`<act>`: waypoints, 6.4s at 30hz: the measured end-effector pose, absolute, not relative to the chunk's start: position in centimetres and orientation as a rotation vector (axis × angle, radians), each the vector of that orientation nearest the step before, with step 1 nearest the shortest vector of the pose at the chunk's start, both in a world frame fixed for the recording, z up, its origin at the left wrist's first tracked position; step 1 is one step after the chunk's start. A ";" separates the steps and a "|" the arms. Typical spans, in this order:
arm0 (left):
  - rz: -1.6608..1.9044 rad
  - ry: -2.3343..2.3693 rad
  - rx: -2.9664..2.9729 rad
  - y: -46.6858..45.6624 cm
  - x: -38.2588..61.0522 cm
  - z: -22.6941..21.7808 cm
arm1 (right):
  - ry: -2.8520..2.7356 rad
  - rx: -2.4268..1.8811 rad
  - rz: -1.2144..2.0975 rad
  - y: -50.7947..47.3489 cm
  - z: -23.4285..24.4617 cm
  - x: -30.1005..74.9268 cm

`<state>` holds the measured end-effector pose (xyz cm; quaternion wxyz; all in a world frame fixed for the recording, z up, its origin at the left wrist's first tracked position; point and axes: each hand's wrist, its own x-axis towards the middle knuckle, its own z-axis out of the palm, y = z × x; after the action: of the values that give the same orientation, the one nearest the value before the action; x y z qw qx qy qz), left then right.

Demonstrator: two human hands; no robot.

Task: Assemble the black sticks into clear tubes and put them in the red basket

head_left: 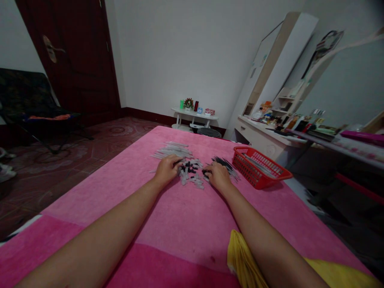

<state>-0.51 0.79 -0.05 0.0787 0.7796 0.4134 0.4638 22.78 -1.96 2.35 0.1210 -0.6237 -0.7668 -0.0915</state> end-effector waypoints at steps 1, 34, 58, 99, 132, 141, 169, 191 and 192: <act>1.381 1.242 2.340 0.7 -0.5 0.0 | -2.243 -1.816 -0.279 -2.0 2.4 22.8; 1.296 1.139 2.485 -0.2 0.1 0.5 | -1.551 -1.151 0.697 -2.9 1.1 20.4; 1.159 1.038 2.744 -1.9 1.1 1.4 | -1.629 -1.198 0.546 -4.2 2.3 19.1; 1.158 1.000 2.765 -2.0 1.4 1.0 | -1.976 -1.338 0.195 -5.1 2.7 19.8; 1.290 1.220 2.519 -1.1 0.5 0.8 | -2.270 -1.621 0.059 -5.9 4.4 20.5; 1.334 1.177 2.456 -1.0 0.3 0.7 | -2.349 -1.694 0.046 -6.0 4.9 20.5; 1.532 0.698 0.826 -1.6 2.7 2.0 | -1.929 -1.423 0.208 -5.3 3.7 20.4; 1.568 0.731 0.724 -1.1 2.4 1.7 | -1.984 -1.434 -0.018 -5.7 4.2 20.6; 1.562 0.739 0.715 -1.2 2.5 1.8 | -1.990 -1.429 -0.025 -5.7 4.2 20.5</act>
<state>2.45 -1.19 1.81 0.5936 0.3078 0.3179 0.6721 20.51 -5.73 4.23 0.3388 -0.5488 -0.7642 -0.0097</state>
